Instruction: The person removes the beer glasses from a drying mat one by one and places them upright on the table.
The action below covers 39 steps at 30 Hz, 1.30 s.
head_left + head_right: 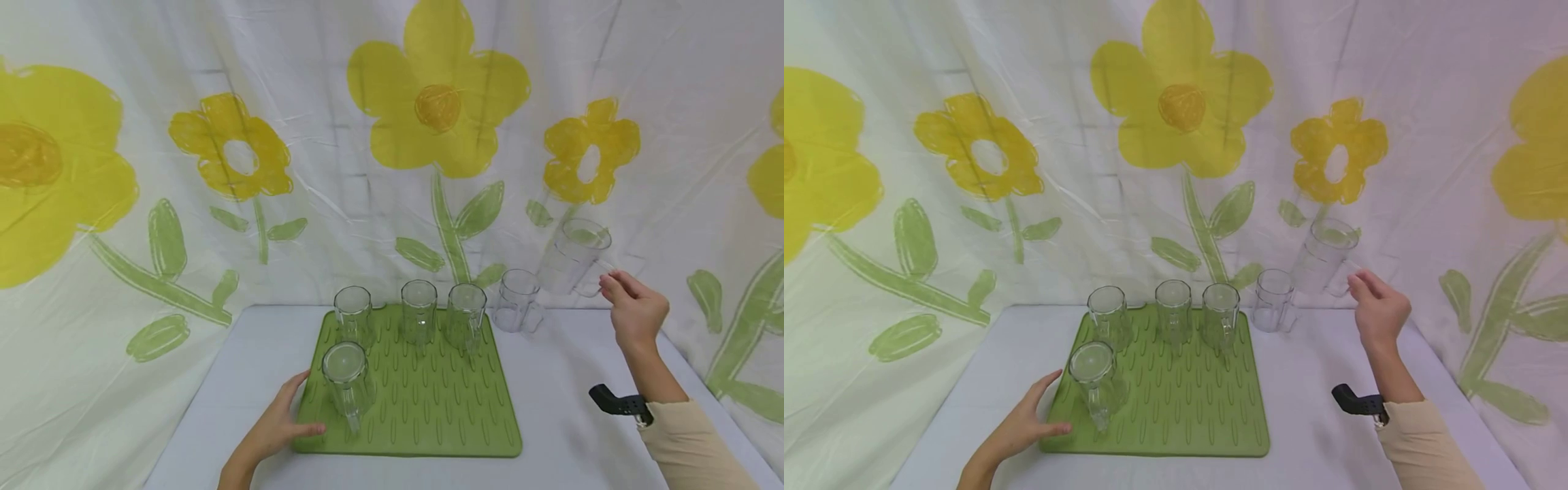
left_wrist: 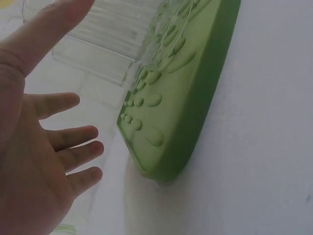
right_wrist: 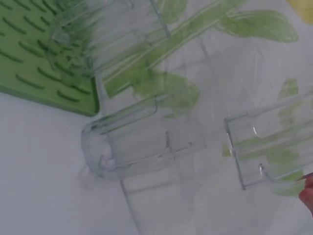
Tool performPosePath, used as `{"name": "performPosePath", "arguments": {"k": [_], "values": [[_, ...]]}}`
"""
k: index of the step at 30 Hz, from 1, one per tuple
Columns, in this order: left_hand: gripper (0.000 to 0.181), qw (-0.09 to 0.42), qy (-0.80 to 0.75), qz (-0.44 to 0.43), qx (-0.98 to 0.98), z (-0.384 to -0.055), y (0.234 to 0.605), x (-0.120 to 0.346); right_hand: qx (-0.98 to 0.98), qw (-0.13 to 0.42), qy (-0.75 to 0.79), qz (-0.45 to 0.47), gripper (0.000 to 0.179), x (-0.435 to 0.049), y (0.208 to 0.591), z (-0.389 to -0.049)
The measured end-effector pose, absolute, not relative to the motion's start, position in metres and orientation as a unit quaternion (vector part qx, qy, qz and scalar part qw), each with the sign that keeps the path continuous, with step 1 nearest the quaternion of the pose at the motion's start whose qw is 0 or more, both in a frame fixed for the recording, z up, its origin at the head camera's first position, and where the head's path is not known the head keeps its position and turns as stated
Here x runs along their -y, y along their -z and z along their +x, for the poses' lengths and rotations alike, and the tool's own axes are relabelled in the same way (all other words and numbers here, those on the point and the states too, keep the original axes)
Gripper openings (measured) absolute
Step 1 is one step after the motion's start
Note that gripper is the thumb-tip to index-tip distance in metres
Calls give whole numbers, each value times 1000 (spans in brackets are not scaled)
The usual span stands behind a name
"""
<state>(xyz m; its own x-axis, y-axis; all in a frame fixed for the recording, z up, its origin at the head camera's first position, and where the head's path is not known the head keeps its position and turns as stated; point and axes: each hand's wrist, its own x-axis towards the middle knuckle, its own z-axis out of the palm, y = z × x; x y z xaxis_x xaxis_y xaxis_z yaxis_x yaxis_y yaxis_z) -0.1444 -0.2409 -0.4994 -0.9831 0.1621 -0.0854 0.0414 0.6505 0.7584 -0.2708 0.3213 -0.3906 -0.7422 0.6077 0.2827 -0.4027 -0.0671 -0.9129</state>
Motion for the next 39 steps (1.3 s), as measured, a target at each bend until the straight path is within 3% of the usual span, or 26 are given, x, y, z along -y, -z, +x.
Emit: {"name": "performPosePath", "arguments": {"k": [10, 22, 26, 31, 39], "values": [[110, 70, -393, 59, -915, -144, 507, 244, 664, 366, -637, -138, 13, -330, 404, -272], [110, 60, -374, 47, -924, -143, 510, 245, 650, 362, -650, -157, 11, -337, 422, -275], [108, 50, -369, 43, -927, -143, 508, 246, 641, 360, -659, -157, 22, -335, 431, -276], [108, 59, -370, 50, -926, -143, 509, 246, 662, 351, -639, -171, 16, -332, 441, -275], [107, 57, -370, 48, -926, -144, 513, 244, 718, 357, -572, -171, 25, -328, 457, -274]]}}
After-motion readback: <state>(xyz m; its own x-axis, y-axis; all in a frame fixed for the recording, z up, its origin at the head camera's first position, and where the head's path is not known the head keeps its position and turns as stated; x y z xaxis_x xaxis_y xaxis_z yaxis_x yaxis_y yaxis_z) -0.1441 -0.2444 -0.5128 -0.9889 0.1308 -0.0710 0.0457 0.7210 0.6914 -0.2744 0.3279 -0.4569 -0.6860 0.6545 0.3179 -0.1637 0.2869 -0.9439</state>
